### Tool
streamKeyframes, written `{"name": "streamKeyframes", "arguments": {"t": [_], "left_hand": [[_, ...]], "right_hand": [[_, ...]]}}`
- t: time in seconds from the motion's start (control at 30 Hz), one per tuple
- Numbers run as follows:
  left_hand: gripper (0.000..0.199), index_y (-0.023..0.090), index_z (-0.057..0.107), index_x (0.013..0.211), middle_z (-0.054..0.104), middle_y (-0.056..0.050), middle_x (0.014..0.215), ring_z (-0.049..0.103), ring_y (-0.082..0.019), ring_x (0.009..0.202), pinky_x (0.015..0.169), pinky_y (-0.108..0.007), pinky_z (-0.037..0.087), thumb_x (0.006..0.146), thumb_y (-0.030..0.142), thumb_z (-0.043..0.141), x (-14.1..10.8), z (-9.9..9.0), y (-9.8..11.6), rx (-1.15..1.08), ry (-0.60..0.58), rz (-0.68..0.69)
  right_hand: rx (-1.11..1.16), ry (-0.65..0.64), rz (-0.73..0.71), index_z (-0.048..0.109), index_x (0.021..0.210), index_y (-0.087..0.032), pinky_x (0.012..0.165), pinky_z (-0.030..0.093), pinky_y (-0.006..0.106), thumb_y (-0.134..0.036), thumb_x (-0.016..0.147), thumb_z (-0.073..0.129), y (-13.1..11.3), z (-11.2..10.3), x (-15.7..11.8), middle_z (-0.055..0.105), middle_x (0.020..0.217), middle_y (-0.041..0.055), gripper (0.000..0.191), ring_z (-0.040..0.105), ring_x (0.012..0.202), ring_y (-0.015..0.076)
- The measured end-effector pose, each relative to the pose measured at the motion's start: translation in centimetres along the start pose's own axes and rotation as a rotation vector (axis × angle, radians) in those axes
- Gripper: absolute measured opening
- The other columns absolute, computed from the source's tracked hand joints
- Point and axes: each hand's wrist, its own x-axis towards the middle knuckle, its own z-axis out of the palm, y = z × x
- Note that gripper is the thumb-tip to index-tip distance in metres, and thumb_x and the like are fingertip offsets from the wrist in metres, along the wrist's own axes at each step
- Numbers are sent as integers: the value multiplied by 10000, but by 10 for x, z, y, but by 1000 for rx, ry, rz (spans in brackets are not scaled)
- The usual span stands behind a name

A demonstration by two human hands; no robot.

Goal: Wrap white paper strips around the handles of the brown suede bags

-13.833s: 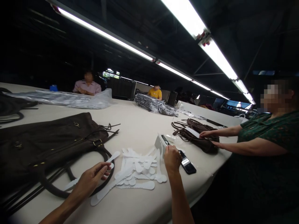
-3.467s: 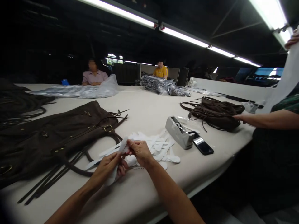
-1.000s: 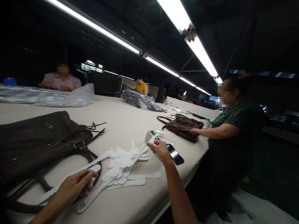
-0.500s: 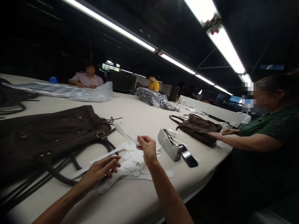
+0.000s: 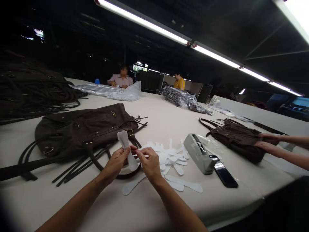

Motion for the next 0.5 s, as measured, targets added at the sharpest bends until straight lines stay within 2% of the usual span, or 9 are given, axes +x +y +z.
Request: {"name": "streamKeyframes", "arguments": {"t": [0.13,0.2,0.33,0.4,0.5], "left_hand": [[443,125,602,1006,726,-103,884,693,-219,771,756,-344,540,809,520,638,-1,-1,6,24,-53,-58],[436,118,609,955,720,-94,826,674,-194,670,692,-319,529,797,522,649,-3,1,7,82,-99,-103],[436,126,611,897,691,-59,711,629,-167,593,606,-271,486,813,554,612,-10,9,5,206,-244,-161],[427,136,609,875,654,-29,615,598,-149,560,562,-236,442,837,560,577,-13,11,3,264,-312,-181],[419,143,608,876,607,2,548,548,-123,493,509,-213,398,839,559,573,-14,11,1,324,-365,-233]], "right_hand": [[38,76,-31,699,888,-193,645,486,248,-453,800,694,-6,-1,11,637,942,56,274,599,782,162],[145,5,-2,693,923,-196,613,462,238,-453,792,702,-9,0,14,628,937,38,289,559,702,132],[348,-222,78,639,694,-171,502,370,225,-510,828,638,-12,-6,14,537,681,-12,365,451,530,91],[383,-265,97,596,625,-167,481,333,224,-536,813,643,-11,-12,12,470,599,-29,417,420,504,87],[422,-263,136,602,591,-157,472,313,224,-538,757,699,-6,-18,8,462,604,-22,426,396,521,90]]}}
